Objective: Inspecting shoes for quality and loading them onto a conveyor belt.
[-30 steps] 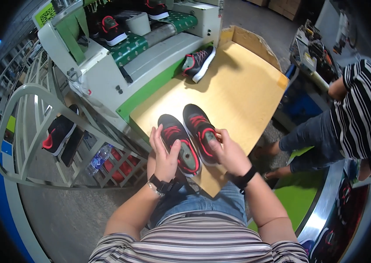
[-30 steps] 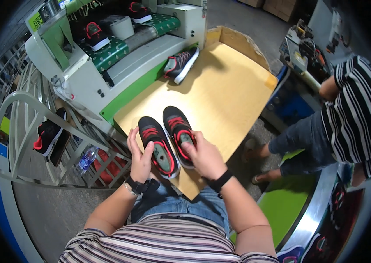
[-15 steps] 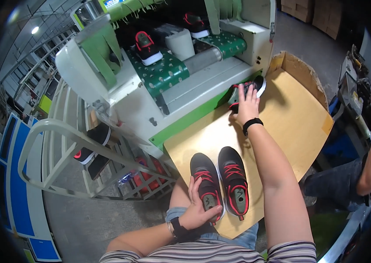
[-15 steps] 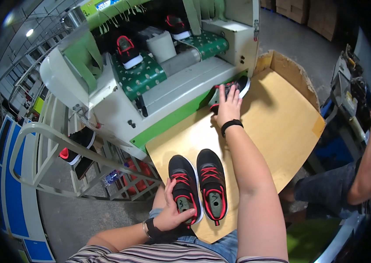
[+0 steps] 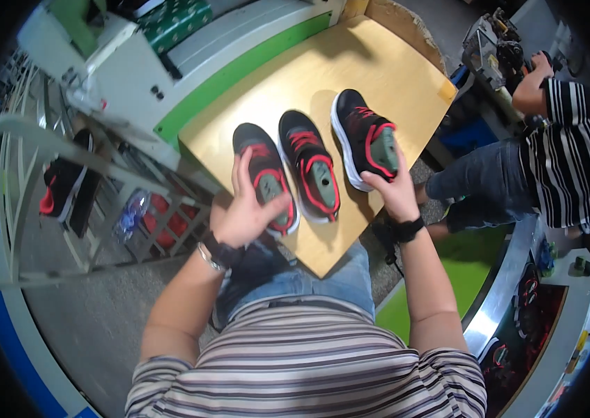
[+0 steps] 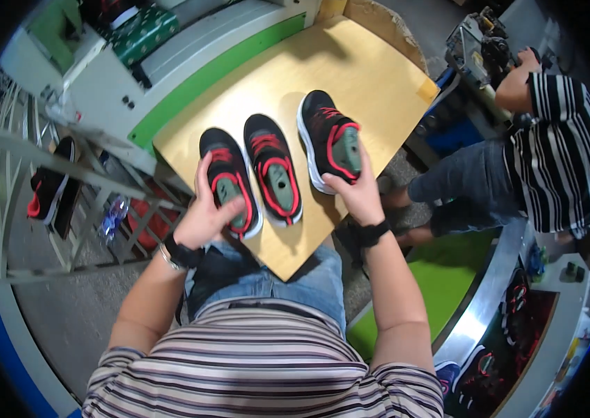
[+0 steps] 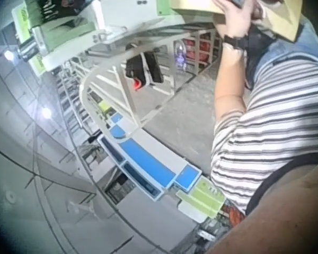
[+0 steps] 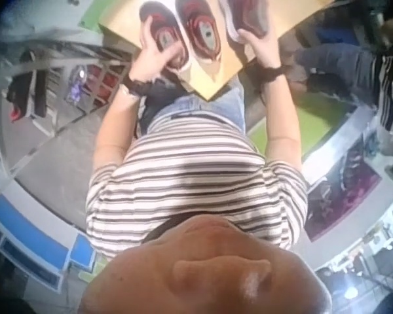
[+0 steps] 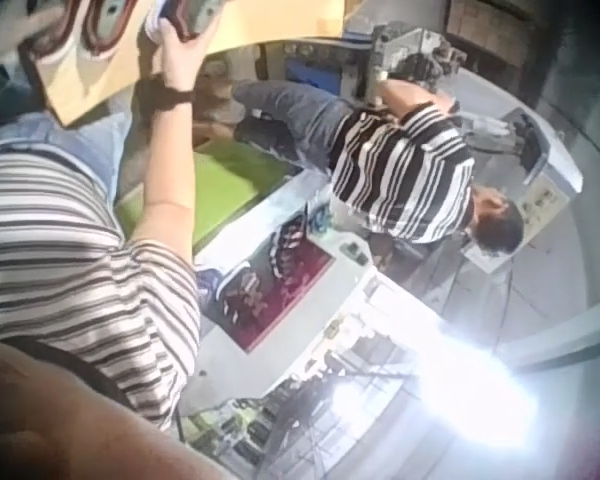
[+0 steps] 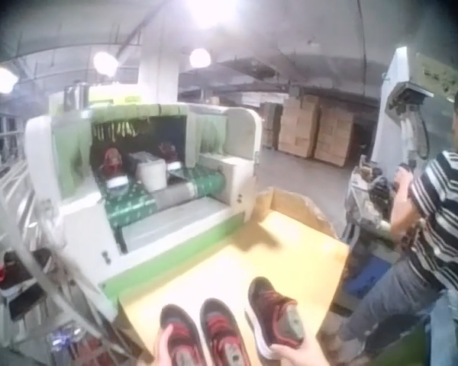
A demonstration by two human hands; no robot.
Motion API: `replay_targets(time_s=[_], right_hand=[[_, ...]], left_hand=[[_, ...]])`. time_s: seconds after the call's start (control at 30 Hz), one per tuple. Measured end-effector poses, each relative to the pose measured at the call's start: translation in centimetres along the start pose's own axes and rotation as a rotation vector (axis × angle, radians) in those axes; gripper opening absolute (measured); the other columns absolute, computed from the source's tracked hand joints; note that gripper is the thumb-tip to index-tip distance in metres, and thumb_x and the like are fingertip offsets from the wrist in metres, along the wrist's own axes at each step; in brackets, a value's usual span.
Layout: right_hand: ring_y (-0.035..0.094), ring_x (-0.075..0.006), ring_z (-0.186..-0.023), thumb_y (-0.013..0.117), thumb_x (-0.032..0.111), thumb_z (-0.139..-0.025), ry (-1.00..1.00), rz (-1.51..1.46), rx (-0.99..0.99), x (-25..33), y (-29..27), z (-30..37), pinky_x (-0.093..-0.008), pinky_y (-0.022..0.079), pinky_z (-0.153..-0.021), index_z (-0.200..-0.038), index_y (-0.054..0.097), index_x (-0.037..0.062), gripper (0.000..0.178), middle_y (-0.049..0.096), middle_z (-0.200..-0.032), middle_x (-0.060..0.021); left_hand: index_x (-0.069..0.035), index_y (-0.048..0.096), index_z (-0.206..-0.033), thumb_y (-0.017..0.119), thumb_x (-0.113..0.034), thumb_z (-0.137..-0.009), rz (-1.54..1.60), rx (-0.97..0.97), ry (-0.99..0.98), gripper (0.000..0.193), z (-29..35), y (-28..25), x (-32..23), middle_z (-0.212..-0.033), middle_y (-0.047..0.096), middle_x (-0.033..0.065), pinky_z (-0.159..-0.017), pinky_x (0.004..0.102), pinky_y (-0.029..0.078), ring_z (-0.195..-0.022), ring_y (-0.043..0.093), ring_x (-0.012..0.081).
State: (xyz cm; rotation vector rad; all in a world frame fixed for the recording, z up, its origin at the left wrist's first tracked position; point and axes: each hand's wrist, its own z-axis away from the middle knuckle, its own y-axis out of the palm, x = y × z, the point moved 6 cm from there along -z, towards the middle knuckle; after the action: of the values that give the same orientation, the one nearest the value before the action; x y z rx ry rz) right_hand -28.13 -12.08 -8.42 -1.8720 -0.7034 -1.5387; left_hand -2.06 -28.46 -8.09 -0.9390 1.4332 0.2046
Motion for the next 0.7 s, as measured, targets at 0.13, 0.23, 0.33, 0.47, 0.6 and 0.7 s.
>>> replay_targets(time_s=[0.13,0.23,0.33,0.47,0.6,0.7], right_hand=[[0.054,-0.0215,-0.123,0.071,0.003,-0.082,0.21,-0.566,-0.08,5.1,-0.6,4.3,-0.035,0.041,-0.108,-0.145,0.034,-0.0011,0.073,0.053,-0.136,-0.0127],[0.048,-0.0232,-0.13,0.076,0.003,-0.079,-0.06,-0.417,-0.031,10.6,2.6,5.4,-0.0364,0.037,-0.111,-0.149,0.028,-0.0017,0.086,0.048,-0.141,-0.013],[0.04,-0.0253,-0.138,0.082,0.008,-0.075,-0.171,-0.396,0.162,16.3,6.4,7.2,-0.0378,0.033,-0.113,-0.155,0.014,0.001,0.106,0.035,-0.152,-0.014],[0.023,-0.0321,-0.147,0.079,0.023,-0.081,-0.538,-0.022,0.182,16.4,6.7,7.9,-0.0436,0.022,-0.118,-0.155,0.016,0.0019,0.099,0.021,-0.159,-0.0218],[0.03,-0.0357,-0.142,0.074,0.017,-0.084,-0.079,0.301,0.077,5.5,7.5,8.3,-0.0416,0.026,-0.117,-0.152,0.023,-0.0003,0.087,0.028,-0.153,-0.0251],[0.046,-0.0252,-0.132,0.071,0.0,-0.083,-0.05,0.163,0.151,2.0,10.0,8.2,-0.0351,0.038,-0.109,-0.152,0.024,0.002,0.084,0.041,-0.145,-0.0169]], left_hand=[[0.003,0.018,-0.152,0.062,-0.045,-0.095,-0.119,-0.251,0.05,0.087,-0.7,-3.4,-5.1,-0.156,0.013,0.033,-0.118,0.0447,0.021,-0.147,0.018,0.0391],[0.001,0.016,-0.154,0.061,-0.036,-0.098,0.365,-0.234,0.254,0.08,-1.1,-4.6,-9.7,-0.153,0.031,0.0242,-0.114,0.0406,0.03,-0.142,0.034,0.0286],[-0.003,0.022,-0.153,0.056,-0.041,-0.1,0.998,0.307,0.028,0.074,-0.3,-0.2,-14.1,-0.149,0.041,0.011,-0.109,0.0343,0.039,-0.131,0.047,0.0182],[-0.015,0.038,-0.148,0.04,-0.07,-0.092,1.341,0.413,-0.115,0.078,-1.1,0.1,-16.4,-0.136,0.056,0.0114,-0.087,0.0434,0.056,-0.115,0.062,0.0271],[-0.009,0.049,-0.137,0.032,-0.079,-0.088,1.396,0.324,-0.012,0.087,-11.4,-4.9,-14.0,-0.128,0.06,0.0162,-0.071,0.0377,0.059,-0.105,0.066,0.0351],[0.0,0.058,-0.119,0.034,-0.083,-0.084,1.415,-0.009,0.041,0.093,-20.8,-12.0,-9.4,-0.108,0.065,0.0175,-0.069,0.0374,0.059,-0.094,0.067,0.0332]])
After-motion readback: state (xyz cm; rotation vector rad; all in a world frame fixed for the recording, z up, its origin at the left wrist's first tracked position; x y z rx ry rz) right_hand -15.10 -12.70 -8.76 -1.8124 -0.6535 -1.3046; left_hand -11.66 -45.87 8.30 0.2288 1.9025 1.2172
